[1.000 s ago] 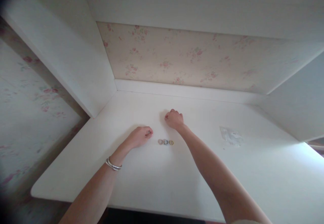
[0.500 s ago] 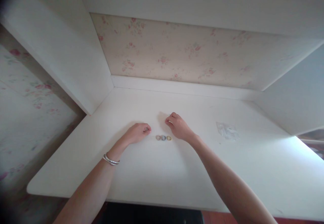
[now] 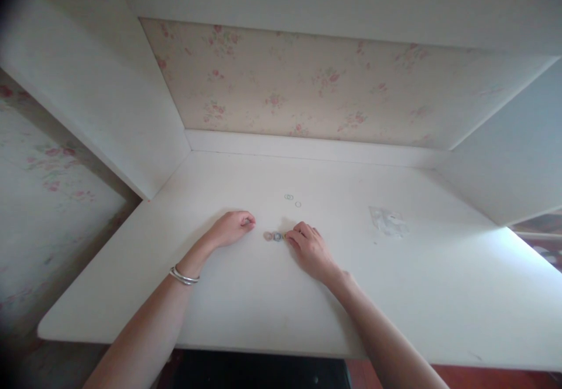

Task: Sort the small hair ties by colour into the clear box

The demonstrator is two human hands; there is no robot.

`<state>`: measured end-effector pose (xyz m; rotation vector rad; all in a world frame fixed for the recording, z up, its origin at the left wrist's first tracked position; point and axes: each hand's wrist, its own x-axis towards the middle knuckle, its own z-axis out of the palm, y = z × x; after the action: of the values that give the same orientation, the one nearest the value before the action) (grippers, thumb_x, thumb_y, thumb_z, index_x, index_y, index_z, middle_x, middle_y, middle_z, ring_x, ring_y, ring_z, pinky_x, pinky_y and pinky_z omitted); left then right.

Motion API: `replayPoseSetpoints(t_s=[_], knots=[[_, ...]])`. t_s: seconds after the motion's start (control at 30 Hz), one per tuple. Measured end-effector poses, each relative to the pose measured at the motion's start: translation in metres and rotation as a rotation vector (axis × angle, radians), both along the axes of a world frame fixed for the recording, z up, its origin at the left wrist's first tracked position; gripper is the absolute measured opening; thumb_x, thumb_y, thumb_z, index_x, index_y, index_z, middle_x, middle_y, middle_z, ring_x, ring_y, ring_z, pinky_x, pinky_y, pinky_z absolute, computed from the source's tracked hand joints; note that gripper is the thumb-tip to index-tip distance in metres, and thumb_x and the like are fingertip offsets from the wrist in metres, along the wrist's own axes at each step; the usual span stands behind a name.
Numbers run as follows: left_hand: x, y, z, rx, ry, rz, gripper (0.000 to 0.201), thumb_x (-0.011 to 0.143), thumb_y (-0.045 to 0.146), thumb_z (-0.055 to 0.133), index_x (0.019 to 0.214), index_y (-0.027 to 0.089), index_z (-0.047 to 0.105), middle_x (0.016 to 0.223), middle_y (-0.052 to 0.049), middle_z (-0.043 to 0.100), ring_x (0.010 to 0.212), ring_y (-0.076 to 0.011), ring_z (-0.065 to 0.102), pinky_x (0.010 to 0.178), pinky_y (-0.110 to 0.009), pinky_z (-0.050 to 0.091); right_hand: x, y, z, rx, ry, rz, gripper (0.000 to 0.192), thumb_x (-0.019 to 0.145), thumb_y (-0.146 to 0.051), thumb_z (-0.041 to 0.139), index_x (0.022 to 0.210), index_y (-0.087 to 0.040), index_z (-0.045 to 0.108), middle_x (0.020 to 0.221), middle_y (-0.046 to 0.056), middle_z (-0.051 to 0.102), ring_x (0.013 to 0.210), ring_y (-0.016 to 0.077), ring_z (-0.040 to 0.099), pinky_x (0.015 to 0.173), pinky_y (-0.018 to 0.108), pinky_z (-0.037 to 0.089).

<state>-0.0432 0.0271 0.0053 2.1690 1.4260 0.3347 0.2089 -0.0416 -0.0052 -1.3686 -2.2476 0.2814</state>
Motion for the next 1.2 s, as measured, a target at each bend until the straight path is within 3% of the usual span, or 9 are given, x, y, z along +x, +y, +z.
replayPoseSetpoints(t_s=[0.5,0.67,0.8,0.97,1.1,1.2], knots=[[-0.001,0.001,-0.001,-0.002,-0.021,0.0,0.023,0.083,0.036,0.049,0.093,0.024,0.067,0.093,-0.001,0.07,0.083,-0.0156,0.063,0.069,-0.023,0.045,0.005,-0.003,0.0,-0.024,0.022,0.011,0.029,0.094,-0.03,0.036,0.099,-0.022,0.063,0.093,0.008,0.056,0.082,0.0181,0.056,0.076,0.034,0.047],[0.0,0.001,-0.002,-0.005,-0.027,-0.003,0.022,0.083,0.035,0.05,0.092,0.024,0.067,0.093,-0.002,0.07,0.083,-0.0154,0.063,0.07,-0.023,0.045,0.008,-0.002,0.003,0.001,0.139,-0.037,0.029,0.094,-0.031,0.037,0.1,-0.022,0.063,0.094,0.008,0.057,0.082,0.0174,0.056,0.074,0.031,0.046],[0.0,0.002,-0.004,-0.01,-0.04,-0.001,0.023,0.084,0.036,0.049,0.091,0.023,0.067,0.091,-0.002,0.07,0.081,-0.015,0.063,0.07,-0.023,0.045,0.015,0.015,0.005,0.017,0.167,-0.162,0.028,0.092,-0.035,0.04,0.094,-0.022,0.065,0.088,0.007,0.058,0.076,0.0161,0.057,0.07,0.029,0.045],[-0.001,0.003,-0.007,-0.009,-0.051,-0.001,0.023,0.083,0.034,0.049,0.092,0.023,0.067,0.09,-0.002,0.07,0.08,-0.0152,0.063,0.069,-0.023,0.045,0.026,0.05,0.003,-0.065,0.001,-0.288,0.024,0.088,-0.033,0.045,0.097,-0.023,0.066,0.093,0.005,0.059,0.077,0.0146,0.058,0.071,0.026,0.043],[-0.001,0.003,-0.005,-0.003,-0.045,-0.01,0.023,0.083,0.034,0.049,0.092,0.023,0.067,0.091,-0.002,0.07,0.082,-0.0158,0.063,0.07,-0.023,0.045,0.025,0.068,0.003,-0.115,-0.138,-0.324,0.028,0.088,-0.032,0.046,0.108,-0.024,0.063,0.102,0.005,0.057,0.08,0.0141,0.058,0.071,0.025,0.04],[-0.001,0.003,-0.005,-0.008,-0.046,-0.006,0.024,0.083,0.034,0.049,0.093,0.022,0.067,0.092,-0.002,0.07,0.082,-0.0159,0.063,0.07,-0.023,0.045,0.021,0.077,0.006,-0.143,-0.203,-0.32,0.026,0.089,-0.032,0.045,0.103,-0.024,0.065,0.102,0.005,0.058,0.08,0.0142,0.058,0.071,0.024,0.039]])
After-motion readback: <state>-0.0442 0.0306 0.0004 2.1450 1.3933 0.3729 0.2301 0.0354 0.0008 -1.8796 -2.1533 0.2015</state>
